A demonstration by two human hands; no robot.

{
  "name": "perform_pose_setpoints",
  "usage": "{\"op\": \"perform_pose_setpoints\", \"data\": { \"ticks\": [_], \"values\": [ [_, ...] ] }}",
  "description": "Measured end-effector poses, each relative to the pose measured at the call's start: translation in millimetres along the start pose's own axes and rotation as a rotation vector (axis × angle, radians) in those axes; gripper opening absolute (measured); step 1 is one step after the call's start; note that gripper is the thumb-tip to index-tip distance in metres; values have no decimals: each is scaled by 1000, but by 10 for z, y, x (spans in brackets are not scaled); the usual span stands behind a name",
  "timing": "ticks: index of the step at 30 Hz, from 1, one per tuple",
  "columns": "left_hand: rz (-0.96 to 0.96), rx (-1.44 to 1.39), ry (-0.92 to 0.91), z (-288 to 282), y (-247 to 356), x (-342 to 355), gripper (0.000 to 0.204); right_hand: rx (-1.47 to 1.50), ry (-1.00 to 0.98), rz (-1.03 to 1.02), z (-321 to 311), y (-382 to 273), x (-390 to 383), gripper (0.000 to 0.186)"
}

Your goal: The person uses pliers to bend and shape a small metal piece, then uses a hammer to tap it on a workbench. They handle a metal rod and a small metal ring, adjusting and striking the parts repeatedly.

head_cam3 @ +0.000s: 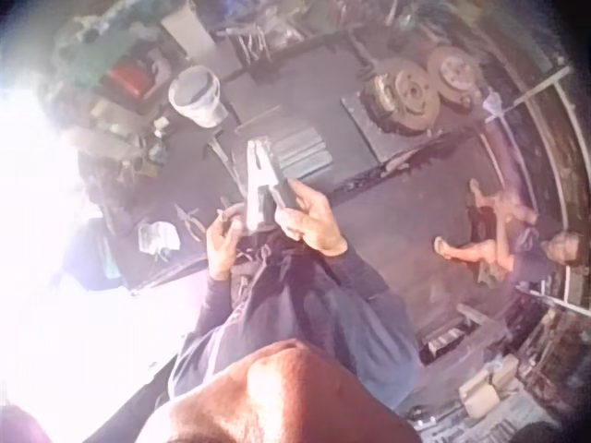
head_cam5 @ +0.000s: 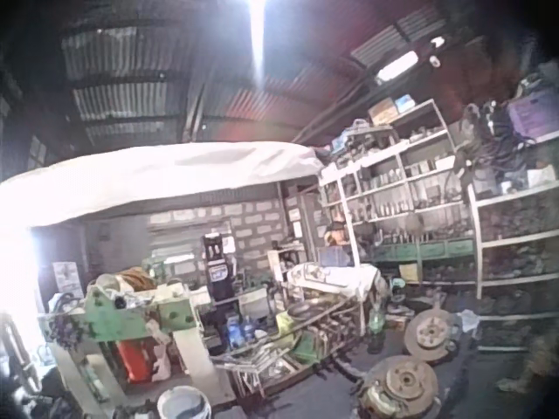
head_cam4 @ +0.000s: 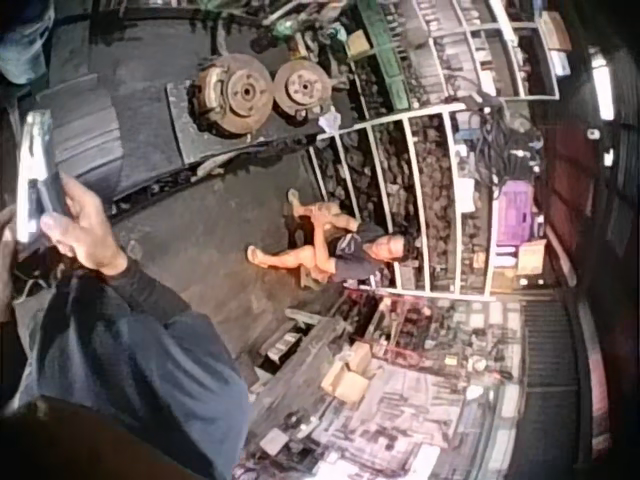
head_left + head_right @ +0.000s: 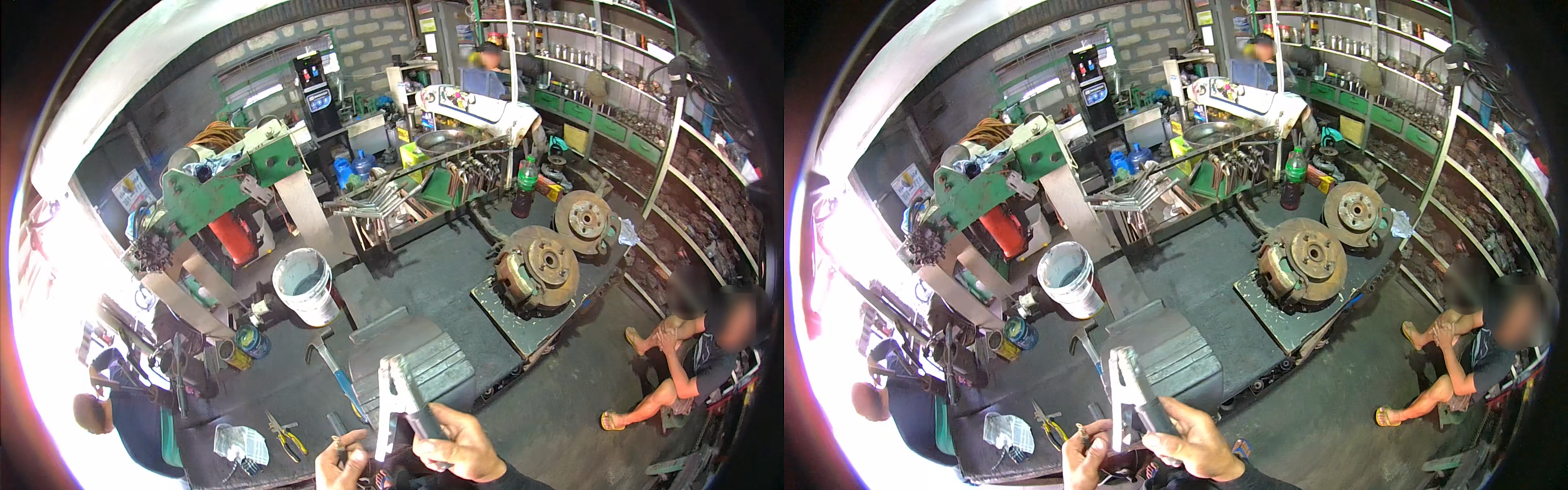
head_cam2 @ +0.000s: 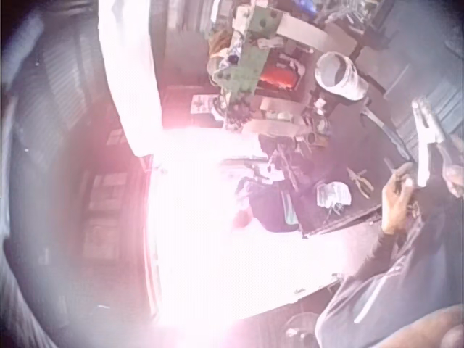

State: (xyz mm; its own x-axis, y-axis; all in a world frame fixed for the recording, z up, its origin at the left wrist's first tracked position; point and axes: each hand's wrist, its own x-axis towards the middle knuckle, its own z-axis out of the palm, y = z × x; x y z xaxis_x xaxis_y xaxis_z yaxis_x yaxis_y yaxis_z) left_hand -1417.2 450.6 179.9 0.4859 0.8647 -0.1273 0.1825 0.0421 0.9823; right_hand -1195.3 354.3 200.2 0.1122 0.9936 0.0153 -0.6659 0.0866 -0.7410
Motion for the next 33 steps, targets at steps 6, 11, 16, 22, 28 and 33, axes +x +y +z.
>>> {"op": "perform_pose_setpoints", "data": {
  "ticks": [6, 11, 16, 22, 28, 33],
  "values": [
    [-325, 282, 274, -180, -1405, -257, 34, 112, 112, -66, -491, -410, -67, 58],
    [-463, 361, 387, -499, -2439, -680, 35, 109, 192, -143, -556, -577, -153, 58],
    [-682, 240, 303, -967, -3269, -807, 29, -16, 316, -180, -216, -595, -437, 62],
    [-727, 281, 102, -1509, -4331, -730, 40, -16, 424, -322, 302, -186, -1037, 49],
    [-713, 351, -352, -1116, -4496, -205, 39, -108, 701, -429, 565, 800, -1981, 27],
    [-691, 310, -662, -99, -3878, -326, 37, -200, 940, -321, 571, 1565, -2968, 36]
  ]
}}
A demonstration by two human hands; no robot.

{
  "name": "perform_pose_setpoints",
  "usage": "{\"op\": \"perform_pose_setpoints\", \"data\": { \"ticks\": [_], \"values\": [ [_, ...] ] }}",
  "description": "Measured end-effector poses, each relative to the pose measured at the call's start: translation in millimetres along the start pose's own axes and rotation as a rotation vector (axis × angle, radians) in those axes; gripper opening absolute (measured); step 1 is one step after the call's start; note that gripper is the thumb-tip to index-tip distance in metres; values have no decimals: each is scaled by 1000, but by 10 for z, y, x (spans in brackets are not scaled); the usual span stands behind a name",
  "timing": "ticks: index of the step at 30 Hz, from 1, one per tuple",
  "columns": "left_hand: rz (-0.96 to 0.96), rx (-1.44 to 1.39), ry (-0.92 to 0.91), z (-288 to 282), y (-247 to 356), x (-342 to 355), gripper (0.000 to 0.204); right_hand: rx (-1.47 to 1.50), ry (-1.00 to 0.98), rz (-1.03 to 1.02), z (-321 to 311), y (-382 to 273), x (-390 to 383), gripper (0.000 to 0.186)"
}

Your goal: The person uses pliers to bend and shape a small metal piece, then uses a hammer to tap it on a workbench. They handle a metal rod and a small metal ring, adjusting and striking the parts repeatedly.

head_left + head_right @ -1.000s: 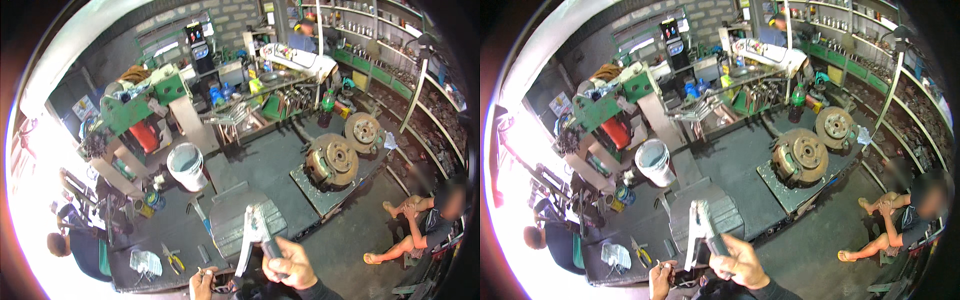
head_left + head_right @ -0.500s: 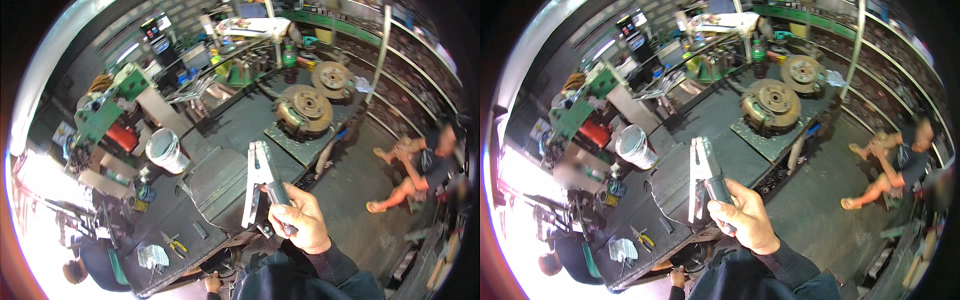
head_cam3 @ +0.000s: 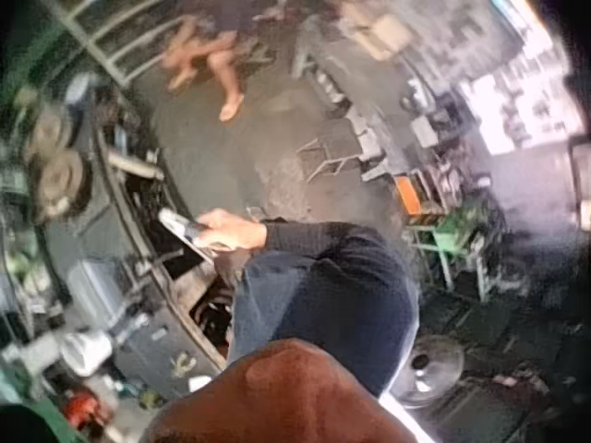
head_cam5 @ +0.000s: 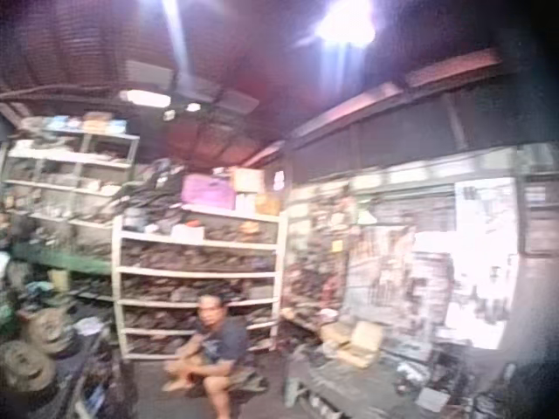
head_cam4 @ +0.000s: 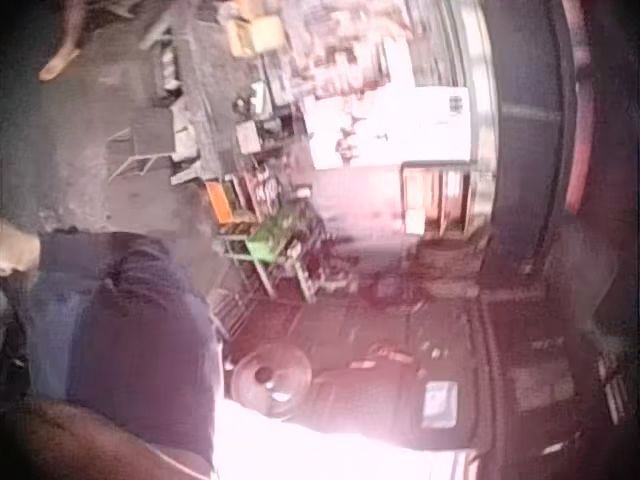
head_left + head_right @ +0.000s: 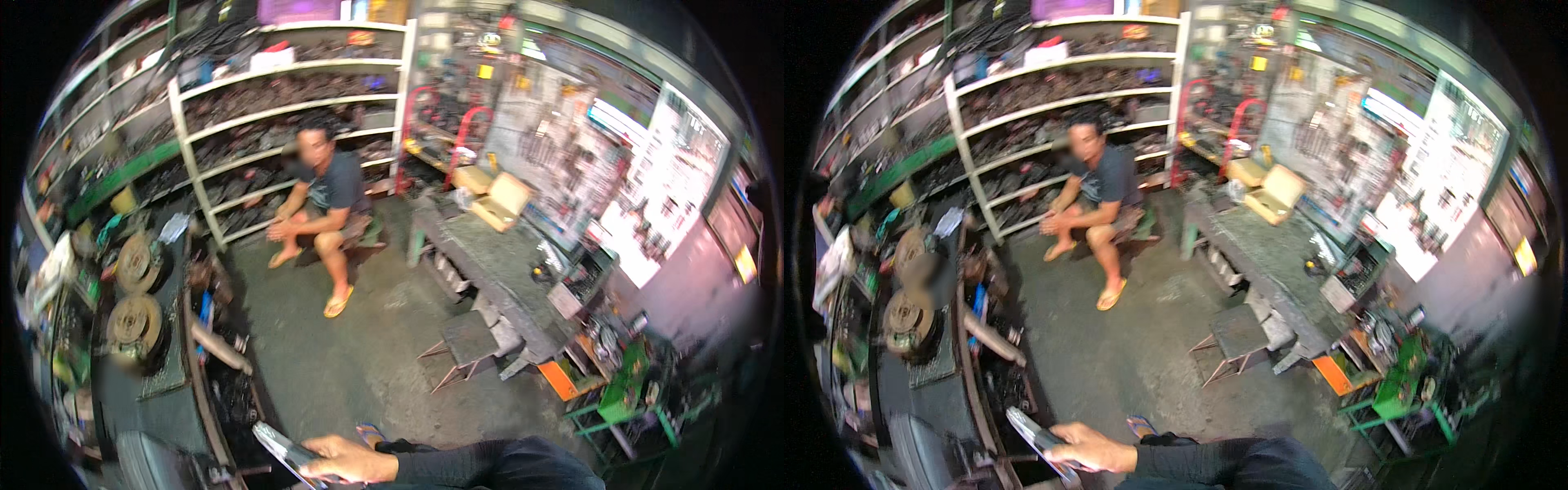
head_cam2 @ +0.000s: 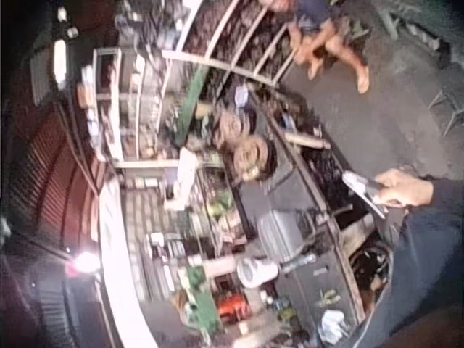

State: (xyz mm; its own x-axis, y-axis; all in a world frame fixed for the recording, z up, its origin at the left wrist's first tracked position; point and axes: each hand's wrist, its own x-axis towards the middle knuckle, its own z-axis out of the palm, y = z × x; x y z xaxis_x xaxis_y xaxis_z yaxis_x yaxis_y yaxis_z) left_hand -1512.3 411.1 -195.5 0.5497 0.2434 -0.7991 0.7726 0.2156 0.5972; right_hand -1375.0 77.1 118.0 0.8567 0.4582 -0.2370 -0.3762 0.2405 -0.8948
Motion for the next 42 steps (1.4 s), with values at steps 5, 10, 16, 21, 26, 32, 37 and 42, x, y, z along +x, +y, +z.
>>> {"op": "perform_pose_setpoints", "data": {
  "ticks": [5, 10, 16, 21, 26, 32, 37, 42],
  "values": [
    [25, 100, -268, 801, 451, -296, 36, 233, 155, -37, -426, 565, -489, 25],
    [125, 318, -621, 2041, 790, -646, 36, 165, 371, -243, -1100, 558, -1083, 22],
    [12, 264, -931, 4700, 933, -1396, 69, 10, 855, -363, -2380, 392, -2431, 25],
    [-127, 296, -1282, 6349, 424, -2598, 63, -345, 1118, -260, -3198, 243, -3423, 38],
    [-367, 322, -1368, 7230, -88, -3320, 53, -493, 1453, -339, -3457, 221, -4126, 51],
    [-727, 519, -1715, 8168, -715, -3002, 59, -482, 1817, -42, -3419, 1279, -4945, 44],
    [-626, 776, -1531, 8810, -1246, -2905, 57, -523, 2030, 221, -3694, 2905, -5603, 27],
    [-508, 844, -1442, 9592, -1510, -3334, 54, -624, 1991, 443, -4307, 2795, -6073, 29]
  ]
}}
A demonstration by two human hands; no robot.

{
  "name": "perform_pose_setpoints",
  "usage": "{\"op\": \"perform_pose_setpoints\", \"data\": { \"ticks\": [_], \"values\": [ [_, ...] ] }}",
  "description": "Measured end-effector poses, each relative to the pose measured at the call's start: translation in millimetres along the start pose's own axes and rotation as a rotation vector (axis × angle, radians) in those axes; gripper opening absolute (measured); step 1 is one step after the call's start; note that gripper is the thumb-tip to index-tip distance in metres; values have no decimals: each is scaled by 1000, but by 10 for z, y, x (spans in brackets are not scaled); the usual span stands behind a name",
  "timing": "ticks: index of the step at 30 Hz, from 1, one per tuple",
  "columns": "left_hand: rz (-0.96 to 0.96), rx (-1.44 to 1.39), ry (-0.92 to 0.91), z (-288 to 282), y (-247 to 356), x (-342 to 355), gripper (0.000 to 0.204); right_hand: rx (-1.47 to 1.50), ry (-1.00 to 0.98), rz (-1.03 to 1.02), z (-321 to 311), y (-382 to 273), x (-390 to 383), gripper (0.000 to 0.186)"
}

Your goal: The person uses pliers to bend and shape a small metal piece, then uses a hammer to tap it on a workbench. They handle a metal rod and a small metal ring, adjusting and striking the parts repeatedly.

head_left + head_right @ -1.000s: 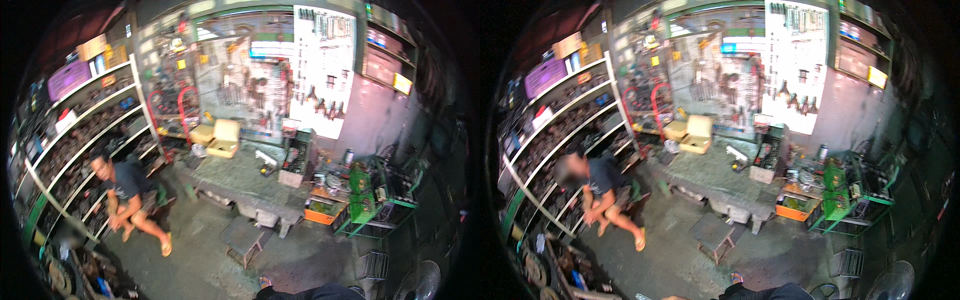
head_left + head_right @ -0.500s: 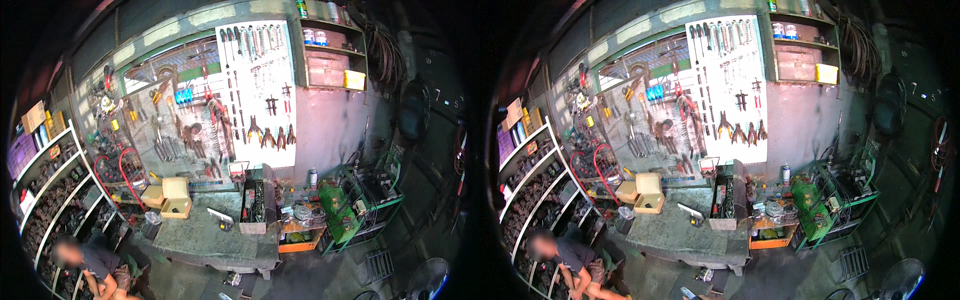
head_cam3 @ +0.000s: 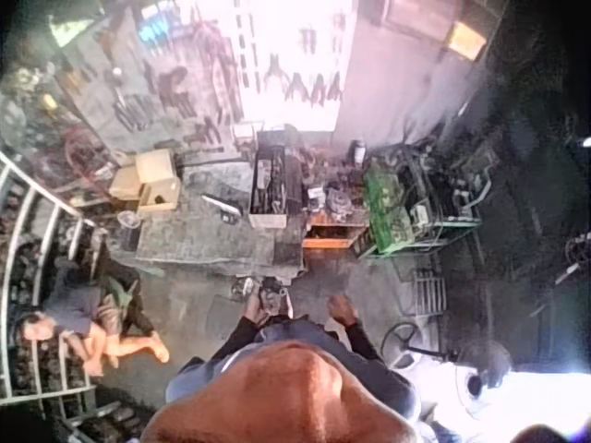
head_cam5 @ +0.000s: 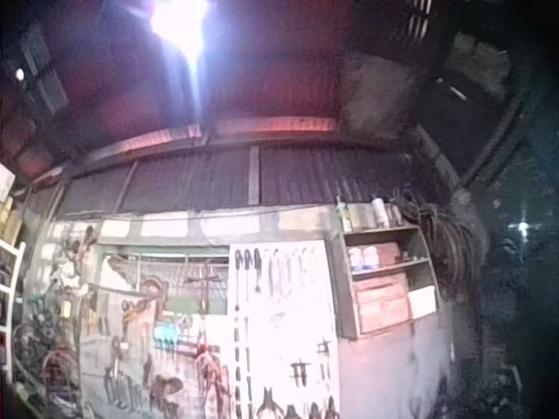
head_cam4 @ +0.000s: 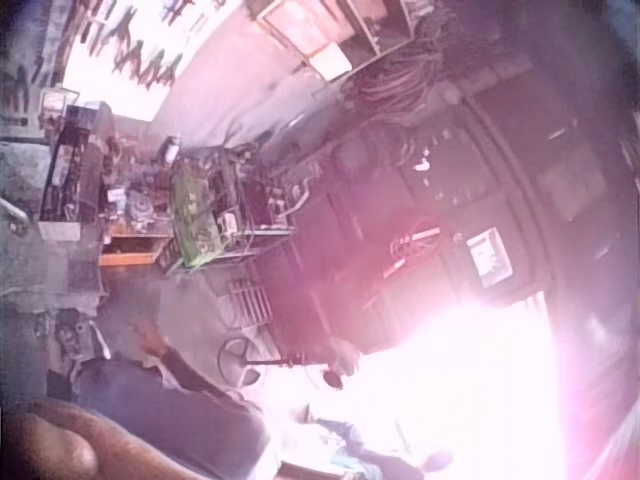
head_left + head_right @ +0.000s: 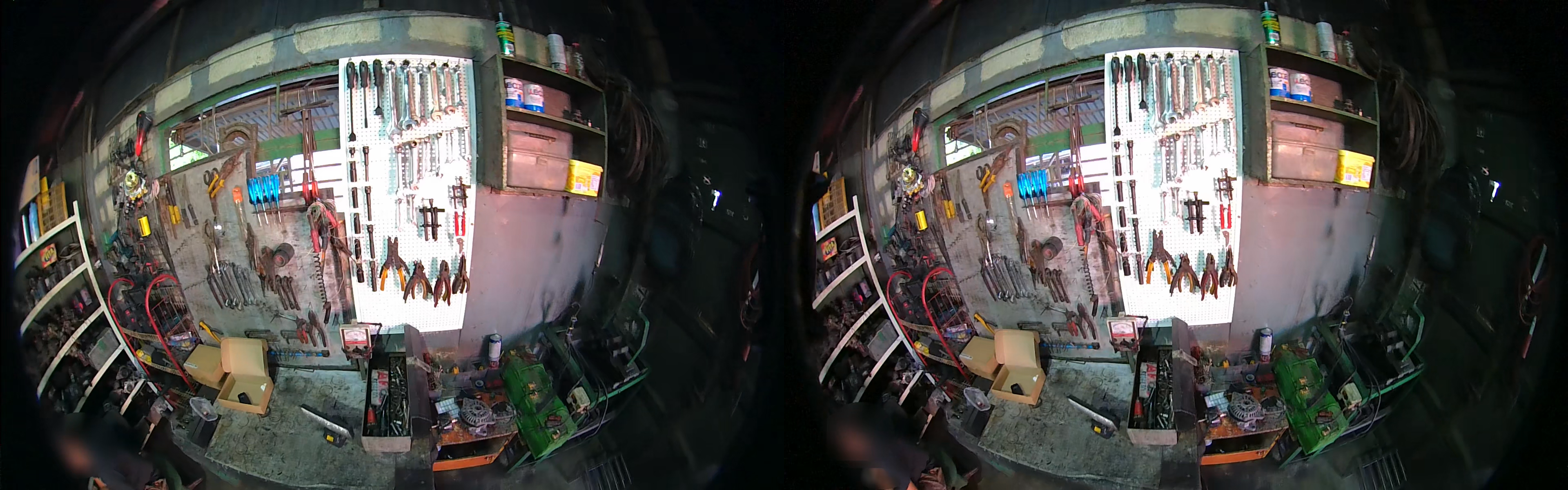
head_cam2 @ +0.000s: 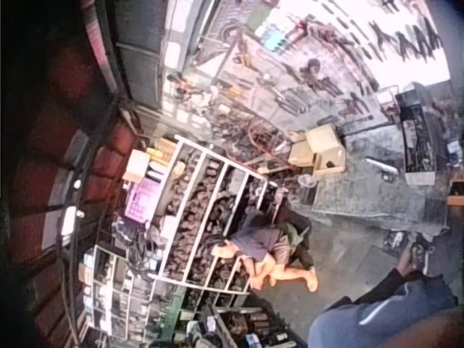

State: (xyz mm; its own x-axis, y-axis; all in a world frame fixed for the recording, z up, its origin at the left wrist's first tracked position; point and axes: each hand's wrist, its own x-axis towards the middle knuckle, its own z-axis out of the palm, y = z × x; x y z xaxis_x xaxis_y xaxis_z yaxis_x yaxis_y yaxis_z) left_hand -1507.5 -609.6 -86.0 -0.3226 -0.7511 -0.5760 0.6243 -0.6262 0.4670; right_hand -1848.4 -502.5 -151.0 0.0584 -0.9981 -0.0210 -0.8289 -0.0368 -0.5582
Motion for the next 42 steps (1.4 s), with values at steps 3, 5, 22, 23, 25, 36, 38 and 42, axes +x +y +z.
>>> {"op": "perform_pose_setpoints", "data": {
  "ticks": [3, 5, 22, 23, 25, 36, 38, 42],
  "values": [
    [13, 24, -9, 154, 411, 356, 53, 140, -35, -34, -214, -398, 936, 35],
    [12, 43, 18, 183, 660, 568, 53, 234, 3, -175, -427, -608, 1621, 38],
    [342, -99, 200, 394, 1827, 599, 53, 273, 607, -427, -3316, -2183, 6126, 23],
    [383, -106, 192, 414, 1806, 611, 50, 256, 611, -456, -3481, -2208, 6432, 21],
    [435, -139, 341, 511, 1637, 608, 46, 218, 676, -387, -3807, -2290, 7020, 31],
    [666, -272, 264, 1327, 1323, 1151, 59, 114, 837, -81, -4719, -2662, 8623, 48],
    [679, -296, 282, 1430, 1351, 1201, 56, 157, 843, -82, -4721, -2656, 8702, 46],
    [718, -317, 257, 1567, 1548, 1246, 47, 211, 893, -100, -4760, -2644, 8753, 38]
  ]
}}
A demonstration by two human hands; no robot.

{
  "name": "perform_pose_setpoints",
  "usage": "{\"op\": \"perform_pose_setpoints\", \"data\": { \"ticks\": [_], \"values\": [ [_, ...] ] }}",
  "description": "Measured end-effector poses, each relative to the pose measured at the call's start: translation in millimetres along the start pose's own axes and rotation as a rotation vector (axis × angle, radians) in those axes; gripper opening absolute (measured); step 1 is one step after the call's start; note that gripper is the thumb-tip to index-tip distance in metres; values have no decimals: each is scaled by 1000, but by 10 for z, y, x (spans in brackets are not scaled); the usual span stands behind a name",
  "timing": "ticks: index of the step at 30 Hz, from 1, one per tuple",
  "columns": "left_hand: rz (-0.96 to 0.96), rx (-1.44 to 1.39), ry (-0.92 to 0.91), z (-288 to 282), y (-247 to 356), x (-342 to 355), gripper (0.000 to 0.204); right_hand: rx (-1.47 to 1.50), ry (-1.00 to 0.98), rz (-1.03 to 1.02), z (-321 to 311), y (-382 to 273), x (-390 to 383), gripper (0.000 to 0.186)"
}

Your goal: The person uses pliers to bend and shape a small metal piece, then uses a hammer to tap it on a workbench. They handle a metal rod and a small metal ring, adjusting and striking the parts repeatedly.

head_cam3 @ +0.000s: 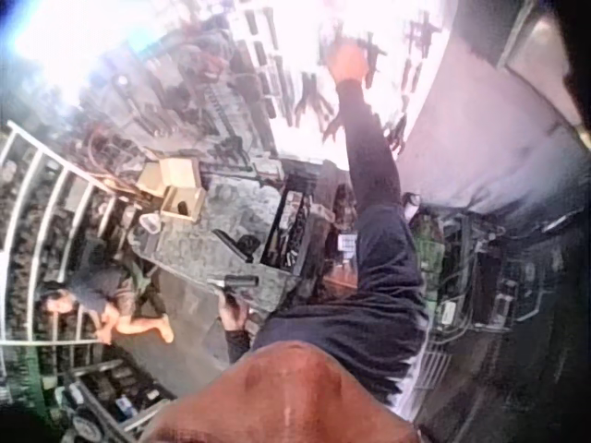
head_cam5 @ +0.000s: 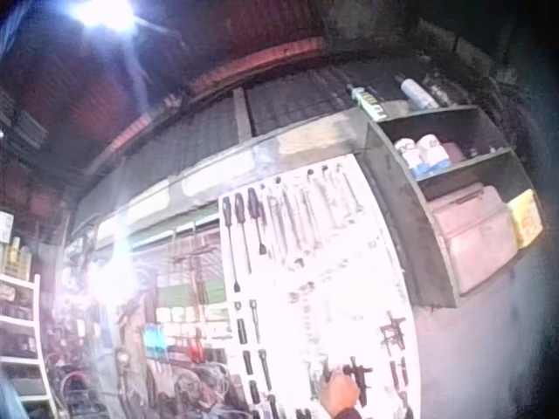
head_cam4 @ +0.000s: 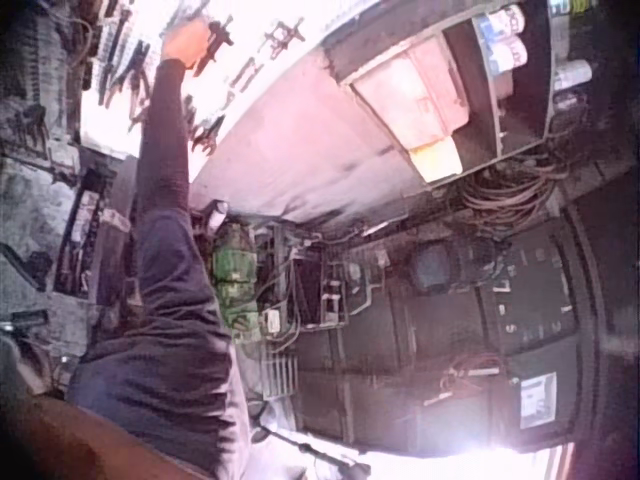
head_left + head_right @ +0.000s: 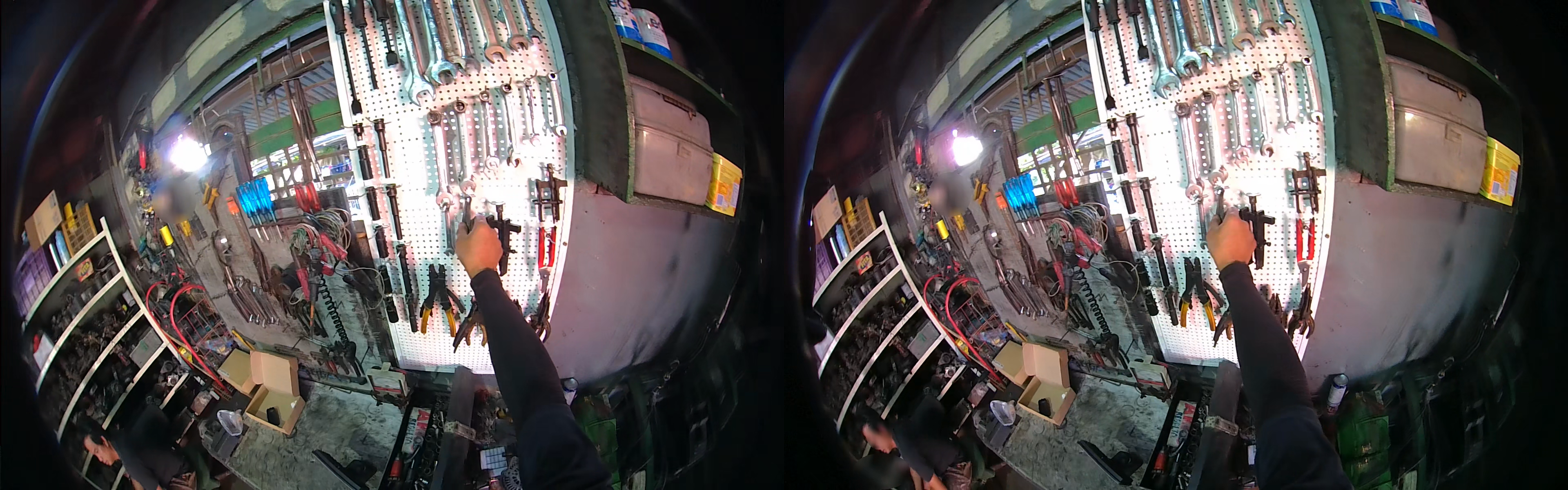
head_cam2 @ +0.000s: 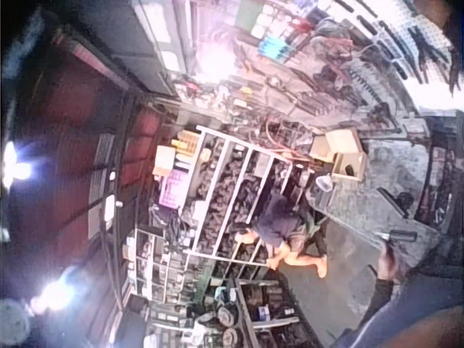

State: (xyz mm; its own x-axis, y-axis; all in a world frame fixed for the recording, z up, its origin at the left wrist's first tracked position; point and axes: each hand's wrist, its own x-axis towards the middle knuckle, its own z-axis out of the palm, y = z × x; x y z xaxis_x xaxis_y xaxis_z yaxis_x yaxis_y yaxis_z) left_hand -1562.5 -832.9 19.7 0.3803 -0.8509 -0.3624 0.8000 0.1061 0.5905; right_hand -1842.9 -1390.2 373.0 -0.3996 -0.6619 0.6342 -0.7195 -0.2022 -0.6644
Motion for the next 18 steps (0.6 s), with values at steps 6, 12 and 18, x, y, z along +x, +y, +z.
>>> {"op": "perform_pose_setpoints", "data": {
  "ticks": [6, 12, 18],
  "values": [
    [51, -86, 25, 221, 153, 99, 53, 246, -18, -96, -80, 130, 83, 35],
    [115, -175, -30, 679, 352, 172, 59, 867, -457, -13, -231, 411, 20, 11],
    [91, -371, -212, 1109, 678, 323, 50, 874, -780, -44, -751, 331, -863, 23]
  ]
}}
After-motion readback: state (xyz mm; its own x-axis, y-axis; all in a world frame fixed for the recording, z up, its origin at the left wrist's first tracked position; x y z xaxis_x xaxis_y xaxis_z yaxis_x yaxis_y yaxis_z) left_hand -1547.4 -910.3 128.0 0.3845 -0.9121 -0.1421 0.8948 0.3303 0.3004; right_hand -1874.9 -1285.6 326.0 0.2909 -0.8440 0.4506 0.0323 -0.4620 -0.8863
